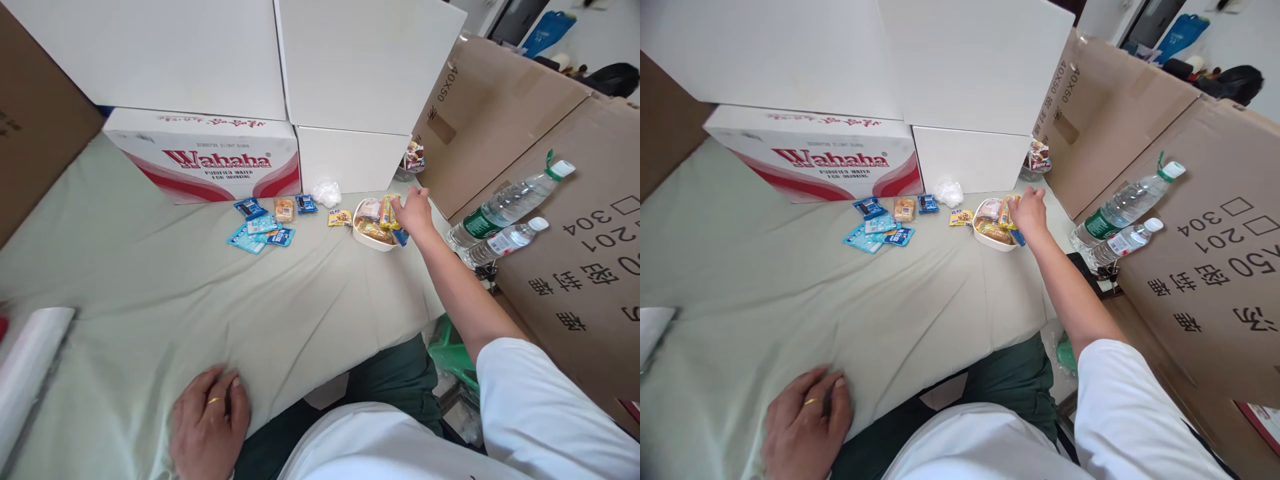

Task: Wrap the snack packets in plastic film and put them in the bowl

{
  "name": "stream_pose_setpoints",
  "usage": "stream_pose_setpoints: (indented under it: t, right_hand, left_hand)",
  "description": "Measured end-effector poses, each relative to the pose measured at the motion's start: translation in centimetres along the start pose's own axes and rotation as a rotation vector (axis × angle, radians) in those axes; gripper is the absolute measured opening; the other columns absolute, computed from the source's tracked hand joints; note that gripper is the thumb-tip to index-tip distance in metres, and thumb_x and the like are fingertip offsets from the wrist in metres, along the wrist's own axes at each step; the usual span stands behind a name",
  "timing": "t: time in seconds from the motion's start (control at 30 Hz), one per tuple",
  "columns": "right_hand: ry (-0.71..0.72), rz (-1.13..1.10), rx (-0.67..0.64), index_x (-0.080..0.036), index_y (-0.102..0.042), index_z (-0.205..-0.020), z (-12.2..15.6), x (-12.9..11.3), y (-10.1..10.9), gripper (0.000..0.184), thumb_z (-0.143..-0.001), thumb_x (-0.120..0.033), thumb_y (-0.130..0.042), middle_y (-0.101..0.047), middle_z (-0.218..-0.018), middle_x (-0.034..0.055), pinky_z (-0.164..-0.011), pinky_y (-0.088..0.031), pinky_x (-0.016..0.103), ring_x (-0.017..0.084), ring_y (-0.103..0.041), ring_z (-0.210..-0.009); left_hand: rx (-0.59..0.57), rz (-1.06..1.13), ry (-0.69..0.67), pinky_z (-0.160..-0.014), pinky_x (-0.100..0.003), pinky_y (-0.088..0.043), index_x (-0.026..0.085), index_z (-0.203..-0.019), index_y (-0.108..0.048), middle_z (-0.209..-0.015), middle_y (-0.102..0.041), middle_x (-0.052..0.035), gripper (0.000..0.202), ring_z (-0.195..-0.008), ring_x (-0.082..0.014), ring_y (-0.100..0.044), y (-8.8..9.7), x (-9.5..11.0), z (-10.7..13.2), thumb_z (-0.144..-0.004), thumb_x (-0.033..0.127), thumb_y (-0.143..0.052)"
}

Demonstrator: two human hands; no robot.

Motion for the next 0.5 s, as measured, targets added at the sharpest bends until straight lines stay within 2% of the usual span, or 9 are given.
stream_pose_setpoints:
  t: [0.07,0.1,0.17,0.23,0.37,0.5]
  right_hand:
    - [0.16,0.037,0.065,-0.012,-0.056,-0.138,3.1,-1.6,0.8,0.047,-0.106,-0.044,-0.043,-0.051,-0.14,0.0238,-0.091,-0.048,0.041,0.033,-0.063,-0.11]
    - [0.239,0.068,0.028,-0.015,-0.058,-0.135,4.9,-2.5,0.3,0.043,-0.108,-0.04,-0.038,-0.053,-0.138,0.0216,-0.089,-0.048,0.041,0.033,-0.062,-0.111]
    - [0.369,0.144,-0.13,-0.02,-0.064,-0.129,8.3,-4.1,-2.0,0.038,-0.108,-0.035,-0.035,-0.059,-0.131,0.0177,-0.086,-0.048,0.038,0.032,-0.062,-0.112]
    - [0.414,0.199,-0.229,-0.021,-0.062,-0.135,10.5,-4.9,-4.4,0.036,-0.107,-0.032,-0.04,-0.06,-0.134,0.0162,-0.082,-0.048,0.036,0.031,-0.063,-0.111]
    - [0.354,0.254,-0.23,-0.019,-0.053,-0.146,10.6,-5.0,-6.8,0.043,-0.106,-0.031,-0.045,-0.056,-0.145,0.0173,-0.078,-0.05,0.033,0.027,-0.065,-0.109]
    - [0.337,0.303,-0.262,-0.02,-0.059,-0.137,9.8,-4.4,-7.5,0.041,-0.106,-0.017,-0.034,-0.063,-0.132,0.016,-0.078,-0.05,0.032,0.025,-0.067,-0.106]
  left_hand:
    - [0.009,0.005,-0.029,-0.096,-0.046,-0.054,0.02,-0.102,-0.068,-0.114,-0.073,-0.0141,0.011,-0.107,-0.0295,-0.069,0.2,0.2,0.1,-0.091,0.021,-0.065]
    - [0.011,0.006,-0.042,-0.096,-0.045,-0.054,0.02,-0.102,-0.068,-0.113,-0.073,-0.0138,0.011,-0.106,-0.0292,-0.07,0.3,0.3,0.1,-0.091,0.02,-0.065]
    - [0.013,-0.006,-0.069,-0.094,-0.044,-0.055,0.019,-0.102,-0.067,-0.11,-0.074,-0.014,0.012,-0.103,-0.0291,-0.07,0.4,0.6,0.1,-0.09,0.018,-0.066]
    - [0.015,-0.03,-0.092,-0.092,-0.043,-0.055,0.018,-0.104,-0.067,-0.107,-0.075,-0.014,0.014,-0.1,-0.029,-0.07,0.4,0.9,-0.1,-0.09,0.017,-0.067]
    - [0.008,-0.048,-0.123,-0.089,-0.042,-0.055,0.018,-0.105,-0.067,-0.105,-0.075,-0.0129,0.014,-0.096,-0.0282,-0.07,0.5,1.4,-0.4,-0.091,0.018,-0.065]
    - [0.013,-0.047,-0.127,-0.089,-0.042,-0.055,0.02,-0.104,-0.067,-0.105,-0.076,-0.0118,0.013,-0.096,-0.028,-0.071,0.6,1.3,-0.4,-0.092,0.019,-0.063]
Point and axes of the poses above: each hand's wrist, its own z-axis away from the middle knuckle, its own y-axis out of the back of the hand, x = y × z, the point moved 8 cm from there along -z, towards the middle knuckle
